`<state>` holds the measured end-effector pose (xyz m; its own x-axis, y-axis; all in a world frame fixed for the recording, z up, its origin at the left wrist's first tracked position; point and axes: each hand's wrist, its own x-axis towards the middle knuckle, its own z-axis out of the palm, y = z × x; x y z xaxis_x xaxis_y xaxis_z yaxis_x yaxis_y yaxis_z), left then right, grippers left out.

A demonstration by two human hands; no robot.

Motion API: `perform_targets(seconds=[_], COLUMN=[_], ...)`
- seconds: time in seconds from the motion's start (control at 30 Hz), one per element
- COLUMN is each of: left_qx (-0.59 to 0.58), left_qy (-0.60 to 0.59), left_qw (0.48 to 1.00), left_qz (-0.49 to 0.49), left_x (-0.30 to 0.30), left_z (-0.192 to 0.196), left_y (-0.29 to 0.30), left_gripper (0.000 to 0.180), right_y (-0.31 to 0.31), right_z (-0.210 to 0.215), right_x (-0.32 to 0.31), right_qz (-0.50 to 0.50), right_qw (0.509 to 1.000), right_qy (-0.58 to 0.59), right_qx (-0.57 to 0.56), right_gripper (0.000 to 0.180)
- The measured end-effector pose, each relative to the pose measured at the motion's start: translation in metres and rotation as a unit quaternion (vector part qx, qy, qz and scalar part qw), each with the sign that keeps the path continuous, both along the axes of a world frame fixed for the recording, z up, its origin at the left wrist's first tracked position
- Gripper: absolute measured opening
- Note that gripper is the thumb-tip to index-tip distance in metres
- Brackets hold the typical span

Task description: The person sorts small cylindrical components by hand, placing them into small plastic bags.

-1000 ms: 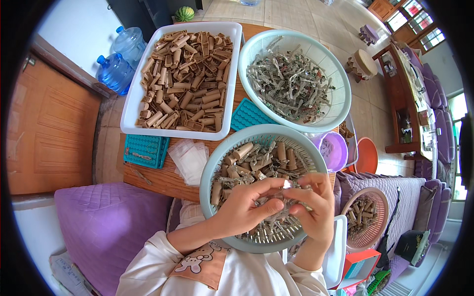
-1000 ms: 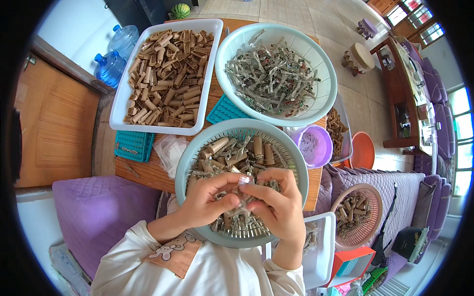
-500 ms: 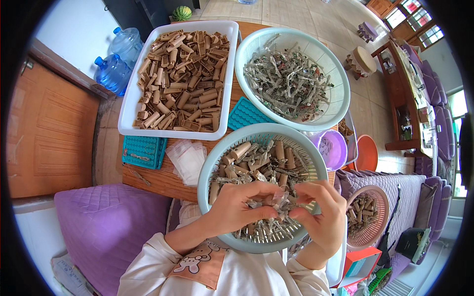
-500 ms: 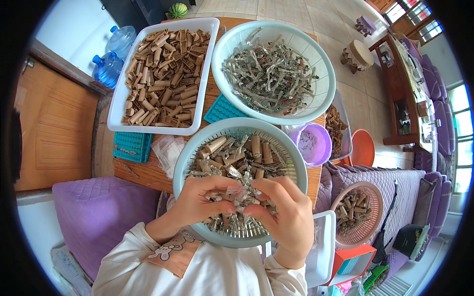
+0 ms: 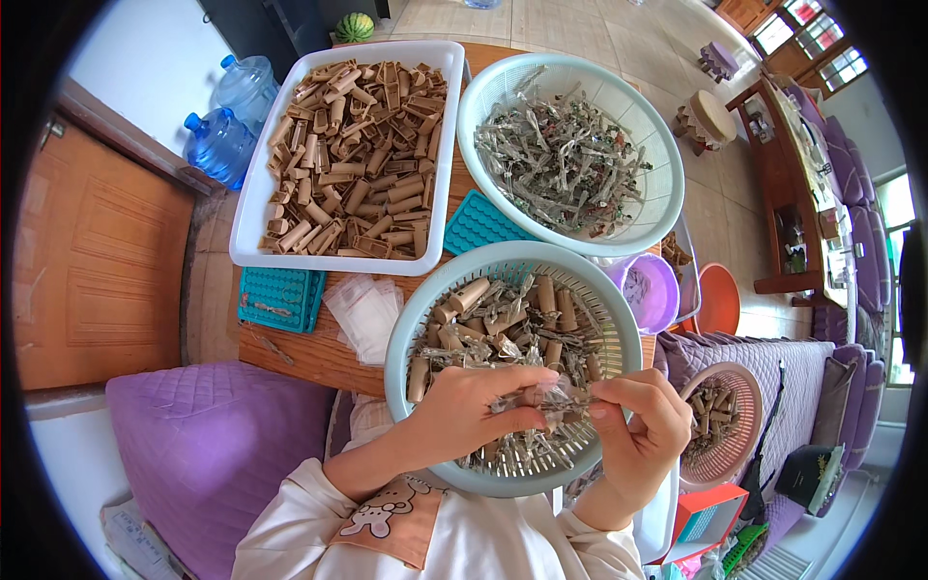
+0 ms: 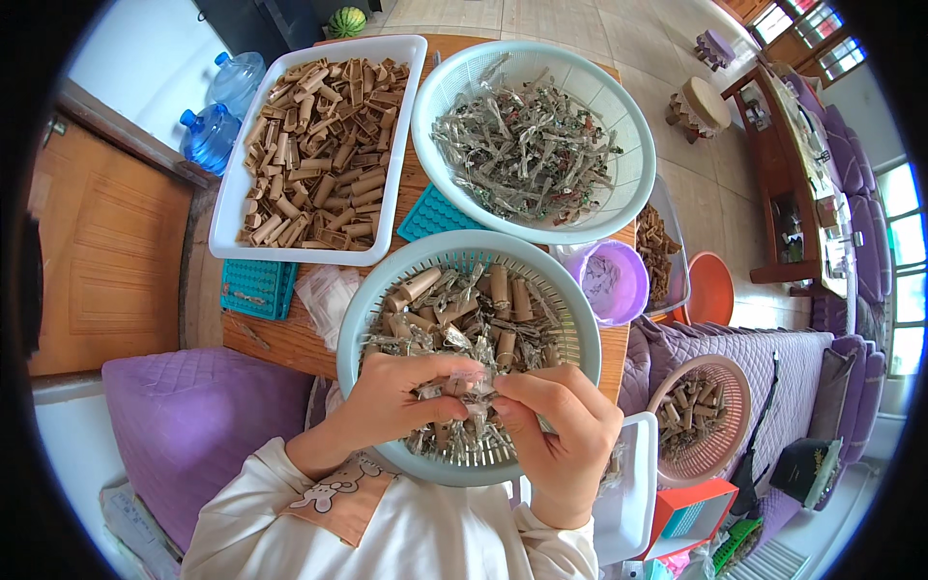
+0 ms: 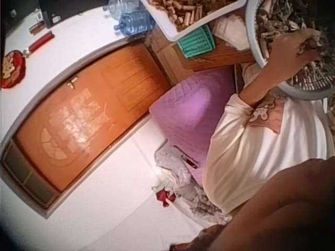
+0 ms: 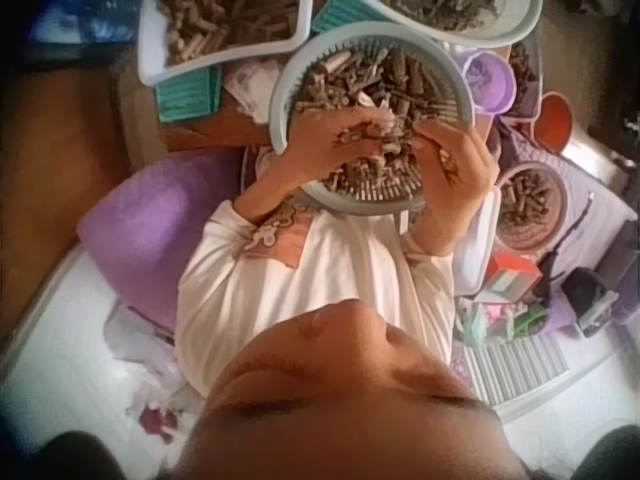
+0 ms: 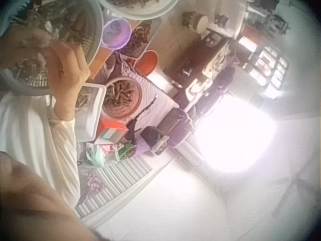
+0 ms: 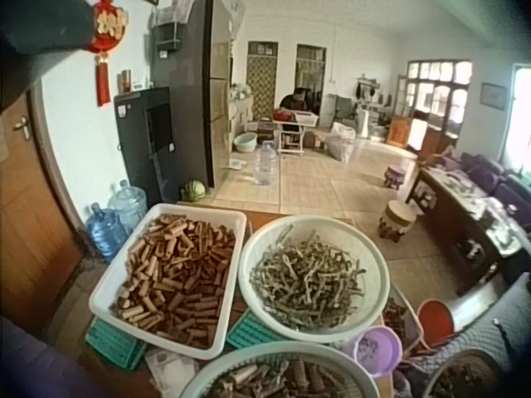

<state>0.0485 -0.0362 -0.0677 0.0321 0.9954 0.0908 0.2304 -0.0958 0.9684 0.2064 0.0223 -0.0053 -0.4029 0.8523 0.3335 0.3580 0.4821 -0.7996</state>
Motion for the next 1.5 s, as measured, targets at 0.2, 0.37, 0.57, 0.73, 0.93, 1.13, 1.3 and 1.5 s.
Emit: perform_targets(seconds=[0.2, 0.37, 0.57, 0.73, 0.93, 1.13, 1.3, 1.5], left_qx=[-0.059, -0.047, -0.055, -0.101, -0.086, -0.058, -0.045, 0.051], left_qy=[0.032, 0.002, -0.082, -0.143, -0.192, -0.273, -0.340, -0.308], left_qw=[0.997, 0.998, 0.994, 0.984, 0.978, 0.959, 0.937, 0.942], left_qz=[-0.038, -0.036, -0.045, -0.026, 0.002, 0.047, 0.063, 0.121], left_x=[-0.004, -0.003, -0.003, 0.002, 0.005, 0.006, 0.012, 0.019], left_z=[0.008, 0.003, -0.003, 0.000, 0.003, 0.002, -0.001, -0.003], left_y=[-0.001, -0.004, -0.006, -0.004, 0.001, 0.003, -0.001, -0.009], left_gripper=[0.042, 0.043, 0.044, 0.042, 0.042, 0.037, 0.040, 0.045], right_y=[-0.001, 0.001, 0.001, -0.001, -0.004, -0.011, -0.018, -0.020], right_z=[0.001, 0.003, 0.000, -0.007, -0.019, -0.034, -0.042, -0.048], right_x=[-0.002, 0.003, 0.007, 0.007, 0.002, 0.004, -0.010, 0.001], right_qz=[-0.022, -0.038, -0.048, 0.058, 0.065, 0.002, -0.001, 0.025], right_qw=[1.000, 0.998, 0.997, 0.992, 0.994, 0.999, 0.994, 0.957], right_qy=[-0.002, -0.024, -0.004, -0.089, -0.091, 0.019, 0.110, 0.111], right_qx=[0.014, -0.038, -0.059, -0.069, 0.006, 0.031, -0.007, -0.267], right_gripper=[0.018, 0.018, 0.018, 0.021, 0.035, 0.048, 0.047, 0.028])
